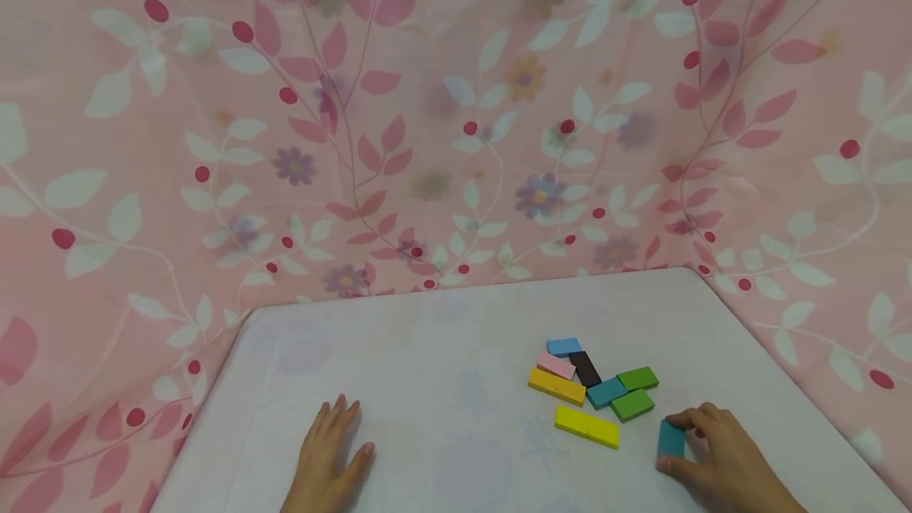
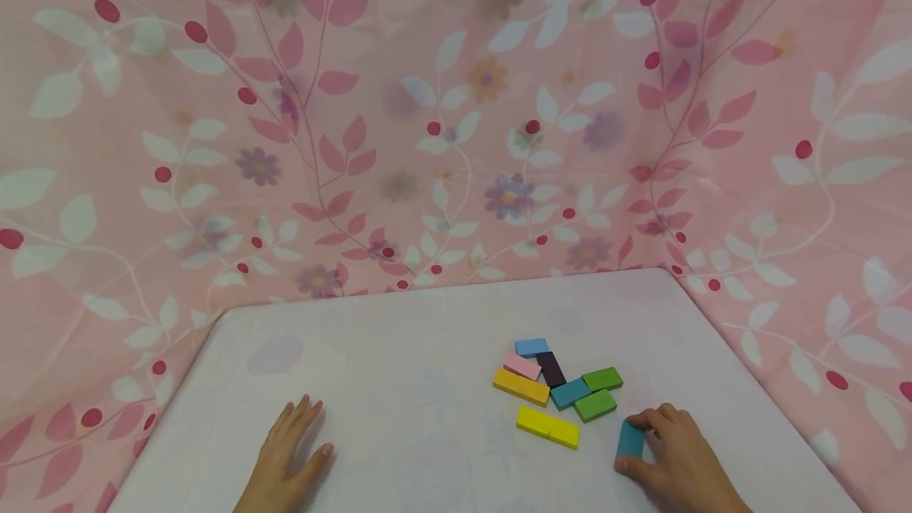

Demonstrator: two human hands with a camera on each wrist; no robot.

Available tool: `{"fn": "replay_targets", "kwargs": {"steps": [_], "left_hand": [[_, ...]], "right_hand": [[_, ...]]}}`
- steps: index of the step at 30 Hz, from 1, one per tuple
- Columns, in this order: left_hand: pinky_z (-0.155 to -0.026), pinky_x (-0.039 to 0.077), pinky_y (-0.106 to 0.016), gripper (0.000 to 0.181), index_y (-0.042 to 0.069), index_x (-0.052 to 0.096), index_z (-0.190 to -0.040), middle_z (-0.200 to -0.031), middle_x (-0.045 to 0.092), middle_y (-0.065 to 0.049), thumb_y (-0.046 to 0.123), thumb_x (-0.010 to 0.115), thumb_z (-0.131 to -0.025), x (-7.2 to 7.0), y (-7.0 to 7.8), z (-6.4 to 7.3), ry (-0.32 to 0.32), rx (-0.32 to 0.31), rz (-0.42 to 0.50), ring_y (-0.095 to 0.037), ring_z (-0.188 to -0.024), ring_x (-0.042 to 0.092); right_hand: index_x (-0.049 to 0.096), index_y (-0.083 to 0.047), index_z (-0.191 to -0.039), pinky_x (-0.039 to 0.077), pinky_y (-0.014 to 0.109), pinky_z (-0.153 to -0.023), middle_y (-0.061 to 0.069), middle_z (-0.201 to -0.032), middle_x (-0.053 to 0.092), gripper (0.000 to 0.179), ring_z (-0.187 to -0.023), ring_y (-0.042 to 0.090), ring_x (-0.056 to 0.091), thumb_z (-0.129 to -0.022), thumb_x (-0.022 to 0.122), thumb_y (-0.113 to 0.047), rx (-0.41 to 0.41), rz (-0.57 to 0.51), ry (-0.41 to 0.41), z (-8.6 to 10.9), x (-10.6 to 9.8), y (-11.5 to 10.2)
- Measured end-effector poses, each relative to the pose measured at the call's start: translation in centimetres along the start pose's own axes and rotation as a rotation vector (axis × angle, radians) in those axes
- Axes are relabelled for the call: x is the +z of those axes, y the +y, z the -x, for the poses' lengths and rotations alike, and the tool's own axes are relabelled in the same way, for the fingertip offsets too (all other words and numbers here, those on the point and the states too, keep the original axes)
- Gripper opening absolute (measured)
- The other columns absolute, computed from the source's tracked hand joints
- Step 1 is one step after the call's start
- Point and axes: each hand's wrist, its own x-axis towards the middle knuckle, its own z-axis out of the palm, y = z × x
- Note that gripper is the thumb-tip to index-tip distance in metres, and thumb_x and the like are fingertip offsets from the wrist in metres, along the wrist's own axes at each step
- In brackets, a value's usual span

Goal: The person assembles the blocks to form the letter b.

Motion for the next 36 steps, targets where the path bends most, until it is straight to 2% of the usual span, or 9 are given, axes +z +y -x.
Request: {"fn": "replay_targets", "kwargs": {"steps": [5, 8, 11, 14, 17, 22, 27, 32, 36], "left_hand": [[-0.089, 0.055, -0.064, 0.060, 0.004, 0.066, -0.140, -0.142, 0.064, -0.022, 0.016, 0.087, -0.085, 1.0, 1.2, 0.1, 0.126, 0.111, -0.062, -0.036, -0.124, 0.055], [-0.084, 0.057, -0.044, 0.059, 0.004, 0.070, -0.135, -0.133, 0.070, -0.013, 0.011, 0.089, -0.080, 1.7, 1.8, 0.2, 0.190, 0.167, -0.073, -0.020, -0.113, 0.055], [-0.079, 0.054, -0.031, 0.056, 0.005, 0.073, -0.129, -0.123, 0.071, -0.005, 0.006, 0.089, -0.076, 2.2, 2.2, 0.2, 0.222, 0.217, -0.034, -0.012, -0.105, 0.055], [-0.073, 0.051, -0.024, 0.052, 0.002, 0.074, -0.125, -0.111, 0.072, -0.002, 0.002, 0.088, -0.075, 2.6, 2.7, 0.2, 0.217, 0.265, 0.018, -0.007, -0.093, 0.054], [-0.068, 0.048, -0.020, 0.046, 0.000, 0.075, -0.120, -0.102, 0.073, -0.001, 0.001, 0.086, -0.075, 2.8, 3.1, 0.2, 0.203, 0.287, 0.057, -0.004, -0.083, 0.054], [-0.064, 0.047, -0.018, 0.041, 0.002, 0.077, -0.116, -0.095, 0.075, 0.003, 0.002, 0.087, -0.076, 3.0, 3.7, 0.3, 0.185, 0.247, 0.080, 0.002, -0.077, 0.053], [-0.061, 0.043, -0.017, 0.042, 0.003, 0.077, -0.116, -0.096, 0.074, 0.006, 0.004, 0.088, -0.076, 3.4, 4.2, 0.5, 0.149, 0.215, 0.091, 0.007, -0.074, 0.046], [-0.057, 0.039, -0.015, 0.043, 0.005, 0.077, -0.117, -0.097, 0.072, 0.008, 0.008, 0.090, -0.076, 4.5, 5.1, 0.7, 0.113, 0.220, 0.104, 0.010, -0.072, 0.041], [-0.057, 0.037, -0.012, 0.046, 0.008, 0.077, -0.119, -0.097, 0.070, 0.010, 0.015, 0.092, -0.076, 5.3, 6.3, 0.7, 0.078, 0.263, 0.102, 0.010, -0.071, 0.040]], "right_hand": [[0.075, -0.009, -0.122, 0.056, 0.045, -0.084, 0.000, -0.106, 0.065, 0.072, -0.099, 0.020, 0.056, -0.071, 0.094, -0.057, 0.010, -0.009, -0.046, 1.0, 0.4, -0.4], [0.076, -0.010, -0.121, 0.057, 0.043, -0.084, -0.002, -0.101, 0.064, 0.072, -0.095, 0.018, 0.055, -0.068, 0.096, -0.054, 0.022, -0.023, -0.072, 1.4, 0.8, -0.9], [0.078, -0.012, -0.120, 0.055, 0.032, -0.079, -0.005, -0.096, 0.061, 0.070, -0.091, 0.016, 0.051, -0.065, 0.099, -0.050, 0.025, -0.032, -0.086, 1.9, 1.4, -1.6], [0.080, -0.015, -0.118, 0.051, 0.021, -0.071, -0.007, -0.092, 0.058, 0.065, -0.085, 0.012, 0.049, -0.065, 0.100, -0.046, -0.004, -0.036, -0.081, 2.4, 2.0, -2.3], [0.081, -0.015, -0.115, 0.050, 0.018, -0.070, -0.009, -0.090, 0.058, 0.058, -0.081, 0.006, 0.048, -0.068, 0.100, -0.042, -0.078, -0.036, -0.089, 2.6, 2.5, -2.9], [0.083, -0.011, -0.114, 0.050, 0.017, -0.069, -0.012, -0.087, 0.055, 0.055, -0.075, -0.004, 0.041, -0.071, 0.099, -0.039, -0.237, -0.040, -0.117, 2.6, 3.1, -4.2], [0.083, -0.010, -0.114, 0.048, 0.018, -0.067, -0.010, -0.084, 0.054, 0.049, -0.073, -0.002, 0.041, -0.073, 0.098, -0.034, -0.300, -0.110, -0.162, 2.0, 3.7, -7.1], [0.082, -0.011, -0.117, 0.045, 0.019, -0.066, -0.010, -0.084, 0.055, 0.055, -0.075, 0.001, 0.045, -0.074, 0.097, -0.040, -0.382, -0.203, -0.201, 1.2, 4.0, -10.0], [0.082, -0.016, -0.119, 0.041, 0.022, -0.066, -0.013, -0.083, 0.054, 0.063, -0.077, 0.001, 0.046, -0.070, 0.096, -0.052, -0.442, -0.193, -0.158, 0.5, 4.5, -12.1]]}}
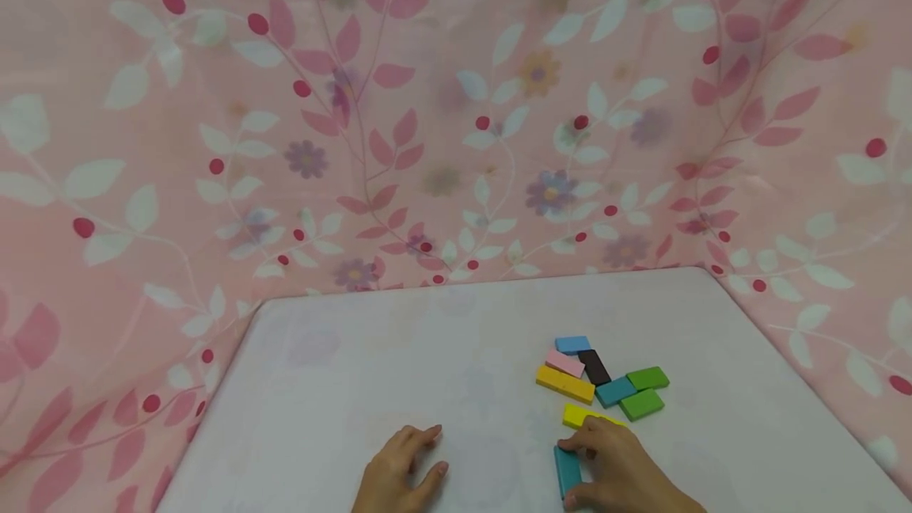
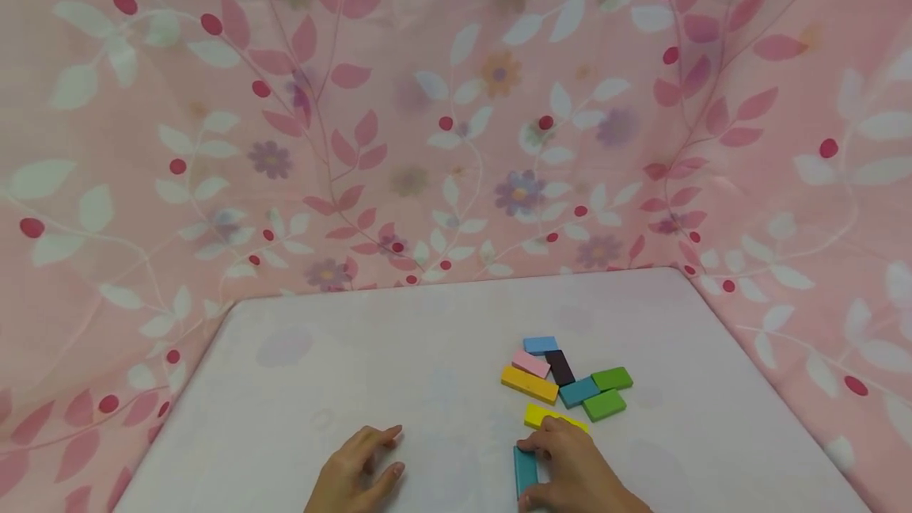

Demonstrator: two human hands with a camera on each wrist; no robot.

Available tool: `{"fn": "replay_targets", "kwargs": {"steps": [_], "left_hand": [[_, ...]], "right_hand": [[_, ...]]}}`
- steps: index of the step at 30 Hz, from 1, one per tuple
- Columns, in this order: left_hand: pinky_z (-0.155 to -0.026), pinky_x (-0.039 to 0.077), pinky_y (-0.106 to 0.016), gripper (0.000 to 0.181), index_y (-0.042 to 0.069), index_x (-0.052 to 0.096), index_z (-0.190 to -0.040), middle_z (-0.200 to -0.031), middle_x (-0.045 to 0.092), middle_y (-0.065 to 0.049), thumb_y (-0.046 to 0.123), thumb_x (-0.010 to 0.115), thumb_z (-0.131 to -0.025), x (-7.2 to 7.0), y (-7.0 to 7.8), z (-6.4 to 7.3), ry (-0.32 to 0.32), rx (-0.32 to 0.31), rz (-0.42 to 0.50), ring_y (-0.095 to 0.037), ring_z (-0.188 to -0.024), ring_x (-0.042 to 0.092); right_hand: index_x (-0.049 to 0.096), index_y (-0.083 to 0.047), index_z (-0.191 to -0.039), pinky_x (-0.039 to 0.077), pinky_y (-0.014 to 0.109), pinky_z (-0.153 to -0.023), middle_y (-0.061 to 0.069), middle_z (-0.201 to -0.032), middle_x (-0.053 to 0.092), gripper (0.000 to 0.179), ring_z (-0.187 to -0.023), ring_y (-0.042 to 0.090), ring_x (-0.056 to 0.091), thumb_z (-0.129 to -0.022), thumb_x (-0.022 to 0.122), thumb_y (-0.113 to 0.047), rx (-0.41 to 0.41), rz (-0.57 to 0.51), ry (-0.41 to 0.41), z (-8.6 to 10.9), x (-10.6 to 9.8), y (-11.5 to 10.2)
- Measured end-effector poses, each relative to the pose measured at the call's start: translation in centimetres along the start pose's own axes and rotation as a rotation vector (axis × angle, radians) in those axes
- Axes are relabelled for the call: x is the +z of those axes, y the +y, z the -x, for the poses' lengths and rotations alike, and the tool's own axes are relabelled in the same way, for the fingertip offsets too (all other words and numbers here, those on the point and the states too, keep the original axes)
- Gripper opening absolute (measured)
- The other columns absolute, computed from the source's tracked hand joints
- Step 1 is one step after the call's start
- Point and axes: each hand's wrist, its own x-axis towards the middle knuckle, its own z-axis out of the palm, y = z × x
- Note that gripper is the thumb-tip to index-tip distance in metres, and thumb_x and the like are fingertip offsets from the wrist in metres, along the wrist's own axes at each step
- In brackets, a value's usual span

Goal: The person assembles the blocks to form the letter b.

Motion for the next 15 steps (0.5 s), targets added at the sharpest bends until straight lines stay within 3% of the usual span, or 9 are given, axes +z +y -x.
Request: {"fn": "replay_targets", "kwargs": {"steps": [4, 8, 15], "left_hand": [[-0.059, 0.035, -0.008, 0.049, 0.011, 0.077, -0.121, -0.096, 0.068, 0.012, 0.023, 0.094, -0.077, 0.8, 1.1, -0.2, -0.022, 0.028, -0.005, 0.010, -0.072, 0.040], [-0.060, 0.036, -0.009, 0.050, 0.014, 0.076, -0.127, -0.097, 0.067, 0.014, 0.035, 0.091, -0.084, 1.1, 1.6, -0.3, -0.054, 0.005, -0.006, 0.009, -0.074, 0.041], [-0.060, 0.036, -0.010, 0.061, 0.017, 0.071, -0.139, -0.101, 0.064, 0.014, 0.047, 0.086, -0.087, 1.0, 1.3, -0.2, -0.098, -0.010, 0.005, 0.011, -0.076, 0.039]], "right_hand": [[0.083, -0.018, -0.116, 0.043, 0.022, -0.068, -0.015, -0.083, 0.055, 0.064, -0.079, 0.001, 0.047, -0.068, 0.095, -0.058, -0.017, 0.024, 0.039, -2.2, 1.1, -1.4], [0.083, -0.016, -0.115, 0.044, 0.020, -0.068, -0.015, -0.083, 0.058, 0.062, -0.078, 0.002, 0.048, -0.068, 0.097, -0.054, -0.059, 0.015, 0.046, -4.9, 2.4, -2.8], [0.083, -0.013, -0.114, 0.044, 0.019, -0.068, -0.012, -0.085, 0.063, 0.061, -0.076, -0.001, 0.047, -0.067, 0.099, -0.048, -0.171, 0.046, 0.021, -8.2, 4.1, -5.6]]}}
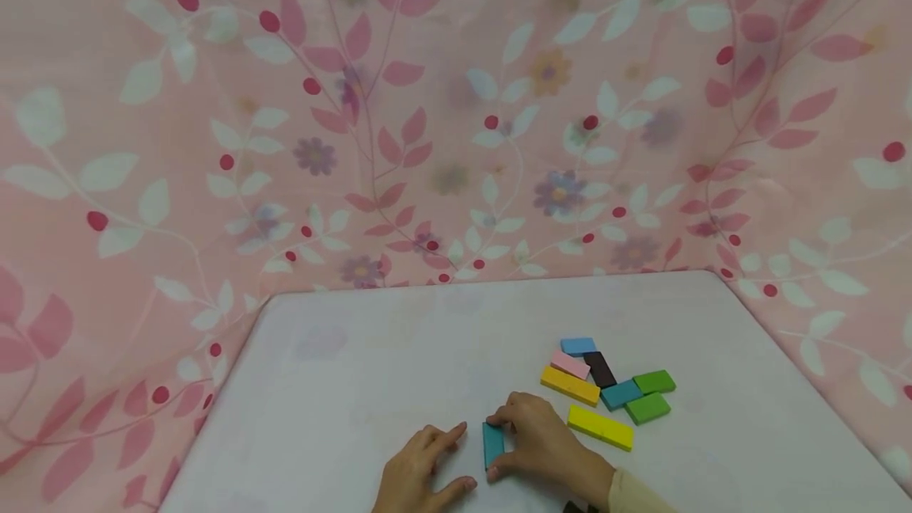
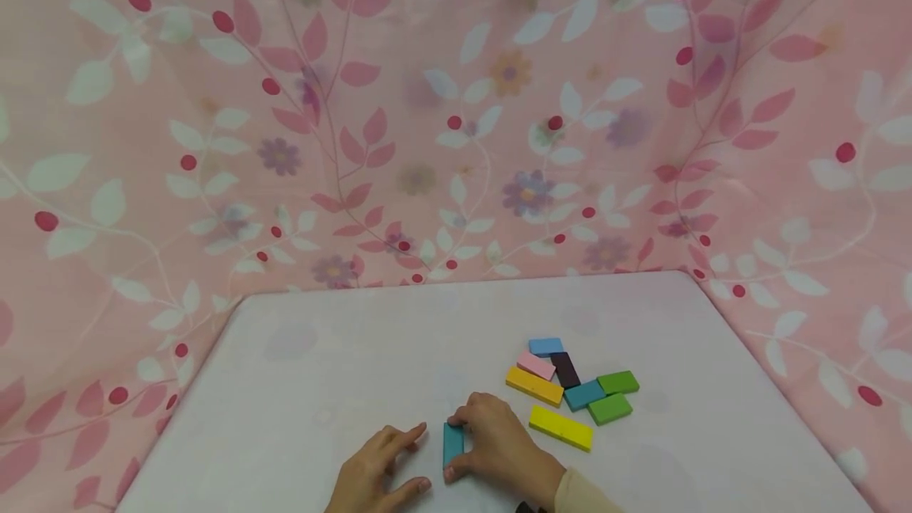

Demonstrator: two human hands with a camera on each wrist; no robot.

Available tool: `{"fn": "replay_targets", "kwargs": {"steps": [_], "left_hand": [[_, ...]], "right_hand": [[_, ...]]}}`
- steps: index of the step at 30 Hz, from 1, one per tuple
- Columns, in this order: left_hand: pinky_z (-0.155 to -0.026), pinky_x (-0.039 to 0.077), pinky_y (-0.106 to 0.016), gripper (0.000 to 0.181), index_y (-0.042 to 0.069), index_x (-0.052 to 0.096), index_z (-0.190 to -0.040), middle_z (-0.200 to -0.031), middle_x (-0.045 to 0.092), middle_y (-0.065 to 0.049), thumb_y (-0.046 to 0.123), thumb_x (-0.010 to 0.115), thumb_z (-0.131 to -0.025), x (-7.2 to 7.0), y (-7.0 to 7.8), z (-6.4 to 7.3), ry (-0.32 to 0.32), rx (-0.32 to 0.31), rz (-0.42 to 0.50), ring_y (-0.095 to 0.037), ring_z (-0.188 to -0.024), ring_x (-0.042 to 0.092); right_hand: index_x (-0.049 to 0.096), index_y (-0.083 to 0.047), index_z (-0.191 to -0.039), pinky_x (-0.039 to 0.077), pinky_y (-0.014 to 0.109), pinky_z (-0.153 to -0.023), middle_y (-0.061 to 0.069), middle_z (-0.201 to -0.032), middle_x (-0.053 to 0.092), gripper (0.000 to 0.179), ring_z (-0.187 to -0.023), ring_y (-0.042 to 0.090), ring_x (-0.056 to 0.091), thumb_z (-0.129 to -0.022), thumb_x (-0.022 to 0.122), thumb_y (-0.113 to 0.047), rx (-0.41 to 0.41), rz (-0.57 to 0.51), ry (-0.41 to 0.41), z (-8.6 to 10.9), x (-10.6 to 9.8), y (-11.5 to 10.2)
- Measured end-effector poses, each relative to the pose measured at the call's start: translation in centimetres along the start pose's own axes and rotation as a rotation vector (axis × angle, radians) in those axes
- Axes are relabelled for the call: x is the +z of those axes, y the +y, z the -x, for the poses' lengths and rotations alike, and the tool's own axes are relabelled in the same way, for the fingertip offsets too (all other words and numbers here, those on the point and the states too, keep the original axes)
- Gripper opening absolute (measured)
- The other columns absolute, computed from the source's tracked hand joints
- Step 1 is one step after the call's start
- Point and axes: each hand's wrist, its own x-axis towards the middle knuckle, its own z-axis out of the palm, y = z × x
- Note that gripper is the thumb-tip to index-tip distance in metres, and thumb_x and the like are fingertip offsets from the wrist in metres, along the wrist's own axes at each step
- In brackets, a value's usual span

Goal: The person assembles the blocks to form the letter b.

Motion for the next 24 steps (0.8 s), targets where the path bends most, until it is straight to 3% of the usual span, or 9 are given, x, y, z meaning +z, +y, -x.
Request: {"fn": "replay_targets", "kwargs": {"steps": [8, 16, 19, 24], "left_hand": [[-0.059, 0.035, -0.010, 0.057, 0.015, 0.074, -0.136, -0.099, 0.059, 0.015, 0.048, 0.083, -0.090, 0.2, -0.3, -0.1, 0.020, 0.000, 0.022, 0.012, -0.075, 0.037], [-0.058, 0.035, -0.010, 0.064, 0.005, 0.074, -0.133, -0.098, 0.055, 0.015, 0.052, 0.082, -0.089, 0.1, -0.3, -0.3, -0.005, 0.006, 0.005, 0.012, -0.074, 0.037], [-0.058, 0.035, -0.010, 0.068, 0.003, 0.074, -0.133, -0.099, 0.054, 0.014, 0.053, 0.081, -0.089, -0.1, -0.5, -0.2, -0.014, 0.014, 0.001, 0.012, -0.074, 0.036], [-0.059, 0.036, -0.011, 0.069, 0.004, 0.071, -0.137, -0.098, 0.055, 0.013, 0.052, 0.082, -0.088, -0.5, -0.5, -0.3, -0.064, -0.017, 0.021, 0.011, -0.074, 0.037]], "right_hand": [[0.084, -0.011, -0.110, 0.047, 0.017, -0.071, -0.010, -0.089, 0.071, 0.055, -0.077, -0.005, 0.050, -0.067, 0.102, -0.041, -0.106, 0.051, 0.017, -2.2, 1.3, -1.5], [0.084, -0.013, -0.111, 0.047, 0.017, -0.071, -0.010, -0.091, 0.072, 0.054, -0.078, -0.004, 0.053, -0.067, 0.103, -0.037, -0.105, 0.013, 0.027, -2.6, 1.9, -1.3], [0.082, -0.013, -0.117, 0.047, 0.018, -0.073, -0.011, -0.095, 0.070, 0.057, -0.081, -0.003, 0.053, -0.070, 0.100, -0.040, -0.107, -0.010, -0.006, -2.5, 1.9, -1.0], [0.072, -0.019, -0.138, 0.051, 0.020, -0.082, -0.012, -0.115, 0.067, 0.067, -0.093, -0.002, 0.055, -0.082, 0.088, -0.052, -0.126, -0.037, -0.138, -2.0, 0.6, -0.1]]}}
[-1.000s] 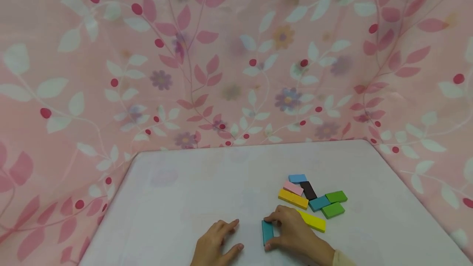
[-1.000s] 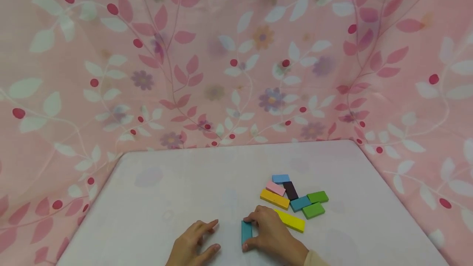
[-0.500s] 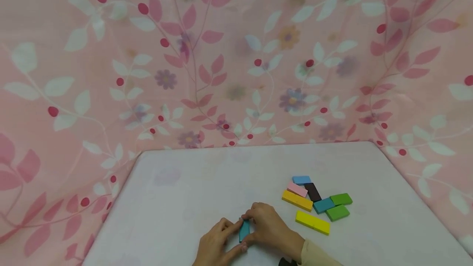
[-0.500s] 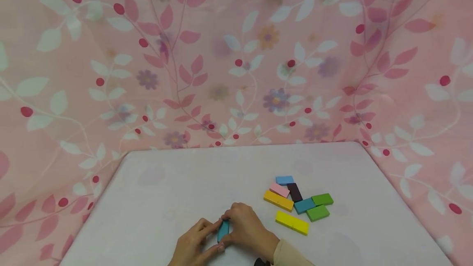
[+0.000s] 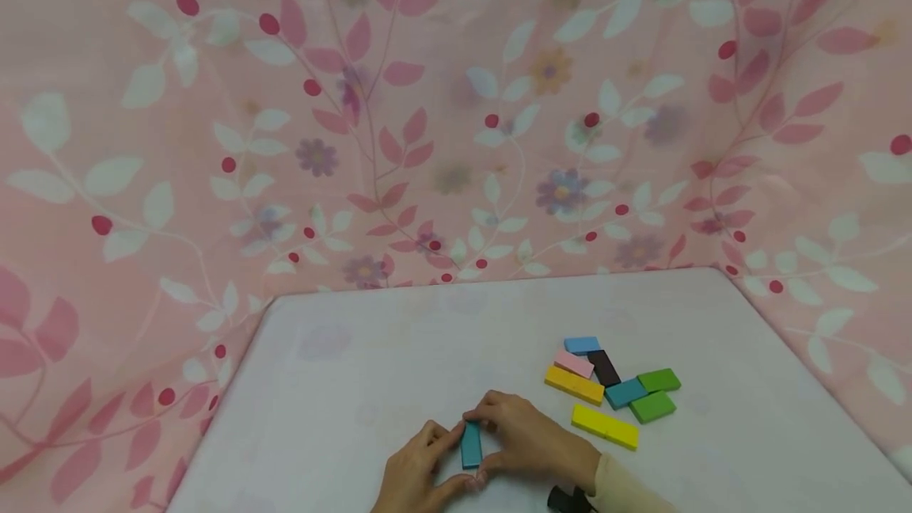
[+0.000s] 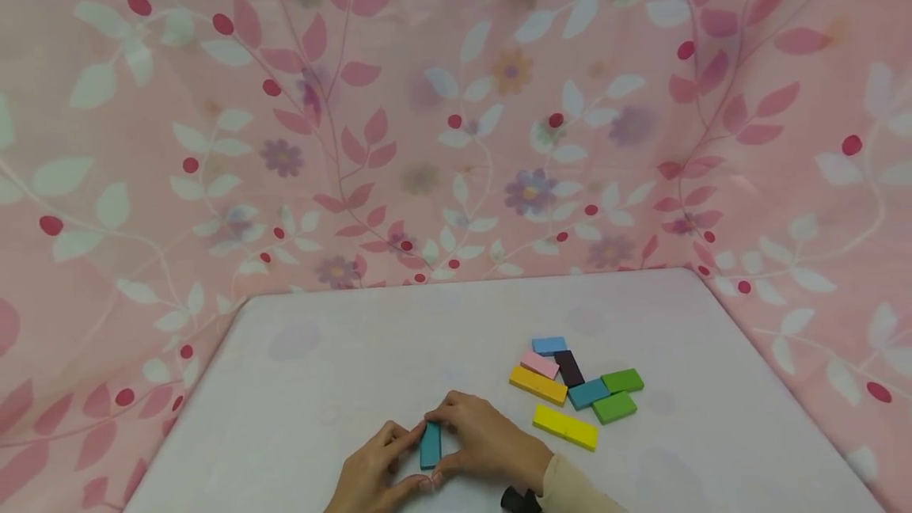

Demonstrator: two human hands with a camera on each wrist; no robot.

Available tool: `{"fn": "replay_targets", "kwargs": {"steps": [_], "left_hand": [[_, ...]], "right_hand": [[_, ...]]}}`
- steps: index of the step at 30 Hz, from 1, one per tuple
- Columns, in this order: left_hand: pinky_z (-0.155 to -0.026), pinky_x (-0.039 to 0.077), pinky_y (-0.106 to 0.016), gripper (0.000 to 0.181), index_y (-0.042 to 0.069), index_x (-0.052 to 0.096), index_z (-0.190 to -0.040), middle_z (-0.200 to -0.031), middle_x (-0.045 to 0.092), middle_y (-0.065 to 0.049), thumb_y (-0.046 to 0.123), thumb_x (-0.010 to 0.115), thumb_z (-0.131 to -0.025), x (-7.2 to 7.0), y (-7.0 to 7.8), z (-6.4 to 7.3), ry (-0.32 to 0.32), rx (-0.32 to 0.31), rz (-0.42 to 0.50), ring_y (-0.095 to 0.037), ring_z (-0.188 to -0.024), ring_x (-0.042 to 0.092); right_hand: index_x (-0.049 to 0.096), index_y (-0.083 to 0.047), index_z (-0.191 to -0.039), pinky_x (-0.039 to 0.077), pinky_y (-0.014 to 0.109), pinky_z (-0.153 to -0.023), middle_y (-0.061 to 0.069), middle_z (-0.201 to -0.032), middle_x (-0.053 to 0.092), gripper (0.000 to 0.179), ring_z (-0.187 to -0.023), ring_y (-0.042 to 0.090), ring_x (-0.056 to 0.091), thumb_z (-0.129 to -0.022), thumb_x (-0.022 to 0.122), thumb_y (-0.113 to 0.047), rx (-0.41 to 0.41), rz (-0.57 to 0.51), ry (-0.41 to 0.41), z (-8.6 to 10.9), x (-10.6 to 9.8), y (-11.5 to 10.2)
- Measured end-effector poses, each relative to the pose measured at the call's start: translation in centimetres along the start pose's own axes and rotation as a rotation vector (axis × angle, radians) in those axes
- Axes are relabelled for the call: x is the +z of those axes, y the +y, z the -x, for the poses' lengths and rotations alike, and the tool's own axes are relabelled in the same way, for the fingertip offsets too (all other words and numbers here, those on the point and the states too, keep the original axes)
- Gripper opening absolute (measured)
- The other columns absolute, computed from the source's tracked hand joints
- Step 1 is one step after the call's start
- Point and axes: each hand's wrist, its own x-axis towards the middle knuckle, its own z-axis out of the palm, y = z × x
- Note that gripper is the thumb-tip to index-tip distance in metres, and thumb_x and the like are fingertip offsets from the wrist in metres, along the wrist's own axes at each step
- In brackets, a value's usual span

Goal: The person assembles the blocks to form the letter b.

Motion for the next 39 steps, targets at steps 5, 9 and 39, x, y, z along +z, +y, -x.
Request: {"fn": "replay_targets", "kwargs": {"steps": [5, 9, 39], "left_hand": [[-0.059, 0.038, -0.013, 0.070, 0.008, 0.069, -0.141, -0.098, 0.059, 0.011, 0.048, 0.086, -0.086, -0.2, 0.5, -0.3, -0.045, -0.079, -0.013, 0.010, -0.072, 0.039], [-0.059, 0.037, -0.013, 0.071, 0.009, 0.068, -0.143, -0.099, 0.058, 0.011, 0.048, 0.086, -0.086, -0.3, 0.6, -0.4, -0.074, -0.125, -0.016, 0.010, -0.071, 0.037], [-0.054, 0.033, -0.012, 0.053, 0.010, 0.075, -0.133, -0.088, 0.052, 0.014, 0.042, 0.081, -0.092, 0.4, 1.3, -0.5, -0.019, -0.149, -0.031, 0.010, -0.065, 0.032]], "right_hand": [[0.063, -0.018, -0.147, 0.051, 0.022, -0.080, -0.005, -0.122, 0.068, 0.067, -0.098, 0.005, 0.059, -0.091, 0.080, -0.052, 0.072, -0.024, 0.065, 2.6, -3.4, 1.0], [0.072, -0.010, -0.131, 0.052, 0.023, -0.074, 0.001, -0.112, 0.072, 0.052, -0.089, 0.009, 0.063, -0.094, 0.081, -0.044, 0.167, 0.061, 0.310, 6.0, -6.7, 3.0], [0.066, 0.007, -0.129, 0.055, 0.047, -0.071, 0.023, -0.105, 0.068, 0.081, -0.086, 0.027, 0.063, -0.079, 0.090, -0.054, 0.823, 0.182, 0.384, 17.9, -8.8, 10.3]]}}
